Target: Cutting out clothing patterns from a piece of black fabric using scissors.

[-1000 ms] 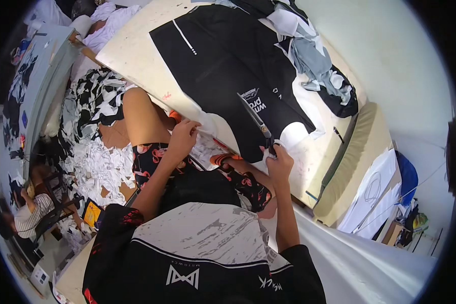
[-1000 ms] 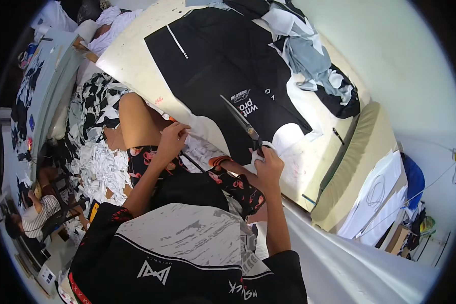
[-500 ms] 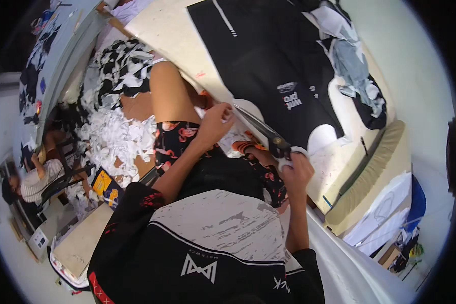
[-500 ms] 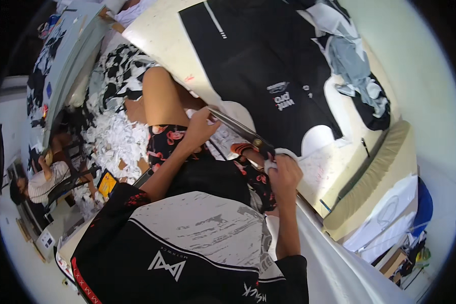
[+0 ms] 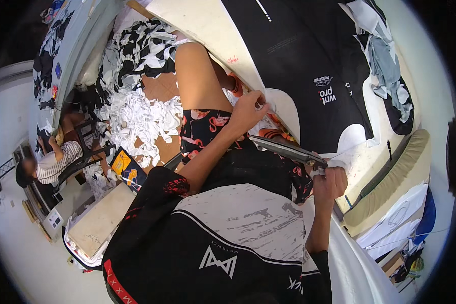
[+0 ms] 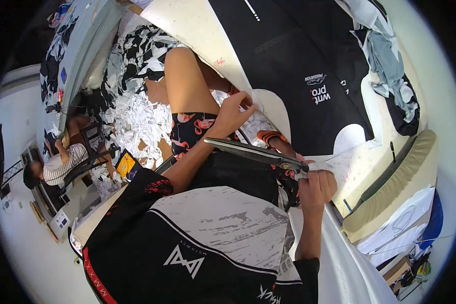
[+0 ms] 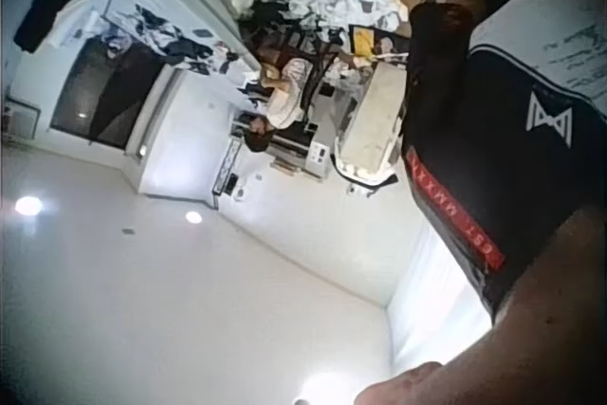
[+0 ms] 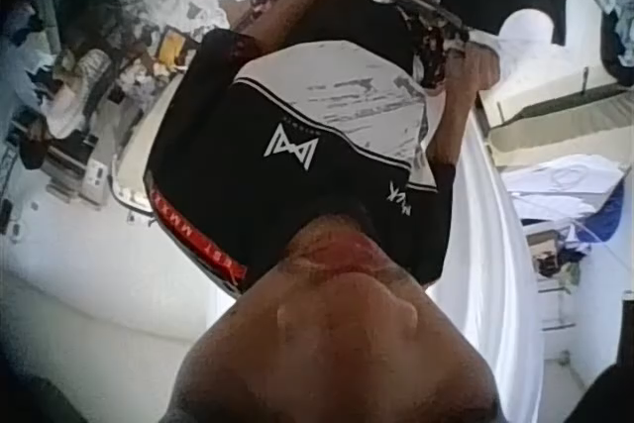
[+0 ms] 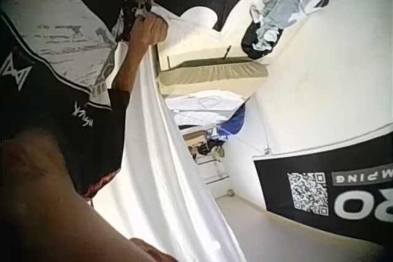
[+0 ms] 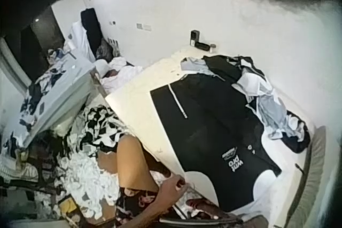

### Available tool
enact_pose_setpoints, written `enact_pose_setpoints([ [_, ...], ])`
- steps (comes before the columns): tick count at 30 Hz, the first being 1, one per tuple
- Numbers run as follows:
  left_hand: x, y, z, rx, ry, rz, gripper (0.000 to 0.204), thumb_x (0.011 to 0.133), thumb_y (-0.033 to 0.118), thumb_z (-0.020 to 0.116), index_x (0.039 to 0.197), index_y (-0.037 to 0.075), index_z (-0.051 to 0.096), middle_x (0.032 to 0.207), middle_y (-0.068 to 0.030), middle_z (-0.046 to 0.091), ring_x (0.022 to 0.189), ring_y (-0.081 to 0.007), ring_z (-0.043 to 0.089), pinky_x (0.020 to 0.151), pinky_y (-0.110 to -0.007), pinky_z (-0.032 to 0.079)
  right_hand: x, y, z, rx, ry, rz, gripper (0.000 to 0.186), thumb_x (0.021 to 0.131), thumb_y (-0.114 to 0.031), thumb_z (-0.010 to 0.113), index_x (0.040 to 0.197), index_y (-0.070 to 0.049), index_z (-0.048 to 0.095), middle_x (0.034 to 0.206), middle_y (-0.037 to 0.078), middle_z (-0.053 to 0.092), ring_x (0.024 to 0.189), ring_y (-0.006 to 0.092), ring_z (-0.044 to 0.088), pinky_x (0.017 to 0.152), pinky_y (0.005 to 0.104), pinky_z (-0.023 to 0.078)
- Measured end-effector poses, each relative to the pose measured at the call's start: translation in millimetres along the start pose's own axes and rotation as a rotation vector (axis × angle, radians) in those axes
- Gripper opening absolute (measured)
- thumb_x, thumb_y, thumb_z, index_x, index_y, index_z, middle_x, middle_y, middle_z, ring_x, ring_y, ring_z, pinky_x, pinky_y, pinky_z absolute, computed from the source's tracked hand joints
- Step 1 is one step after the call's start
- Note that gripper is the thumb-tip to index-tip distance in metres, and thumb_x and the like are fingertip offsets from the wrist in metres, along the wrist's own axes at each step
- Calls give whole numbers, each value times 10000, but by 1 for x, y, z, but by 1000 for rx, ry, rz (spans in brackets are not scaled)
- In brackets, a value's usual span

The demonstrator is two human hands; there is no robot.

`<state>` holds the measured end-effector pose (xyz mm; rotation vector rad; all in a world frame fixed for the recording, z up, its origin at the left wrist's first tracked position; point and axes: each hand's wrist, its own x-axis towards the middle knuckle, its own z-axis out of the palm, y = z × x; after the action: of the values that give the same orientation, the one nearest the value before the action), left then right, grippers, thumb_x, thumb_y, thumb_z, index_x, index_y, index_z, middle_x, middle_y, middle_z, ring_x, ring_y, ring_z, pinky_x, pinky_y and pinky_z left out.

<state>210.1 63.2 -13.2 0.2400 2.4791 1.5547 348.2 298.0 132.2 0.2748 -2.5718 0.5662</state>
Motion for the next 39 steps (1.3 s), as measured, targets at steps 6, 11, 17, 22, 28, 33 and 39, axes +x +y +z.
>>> enact_pose_setpoints([
  [6,0,-12,4,-53,-13,-22,241,882,169,766,912,-35,642,813,-138,696,749,-225,678,704,-347,531,5,-9,6,-34,-4,-2,262,554,136,613,773,-6,628,702,102,586,588,288,569,548,396,459],
  [11,-3,38,-18,-219,-121,-55,271,839,160,822,999,-23,704,853,-99,711,786,-191,678,724,-312,531,7,-8,-4,-37,-57,-62,222,613,83,711,806,-12,657,816,94,676,669,269,644,566,363,489],
  [17,-40,128,-72,-653,-544,409,506,692,131,932,1163,62,759,973,-83,688,818,-170,655,681,-290,510,18,-14,-17,41,-15,-105,160,773,32,802,885,22,687,857,127,735,734,257,721,596,332,531],
  [22,-46,143,-79,-797,-437,716,448,739,173,929,1068,-75,752,882,-165,669,748,-215,638,649,-292,506,22,-19,-20,83,-104,-34,136,880,-54,753,950,48,697,866,166,726,746,312,721,623,354,571],
  [28,-44,144,-70,-796,-308,751,376,762,77,879,1065,-99,743,861,-177,676,714,-208,625,579,-271,486,17,-17,-10,48,15,-68,134,895,-22,760,977,50,682,898,161,730,759,302,723,658,350,563],
  [33,-45,142,-68,-748,-178,876,373,757,51,877,1113,9,775,986,-108,675,811,-214,668,704,-316,530,13,-15,-13,35,1,-53,131,892,-28,765,971,32,679,885,139,740,759,284,726,653,343,560],
  [39,-39,148,-66,-747,-218,888,304,769,-18,794,1044,-120,713,991,-246,692,833,-296,677,723,-395,553,16,-19,-18,45,-101,36,192,790,8,809,959,-6,718,877,115,743,743,262,717,625,345,545],
])
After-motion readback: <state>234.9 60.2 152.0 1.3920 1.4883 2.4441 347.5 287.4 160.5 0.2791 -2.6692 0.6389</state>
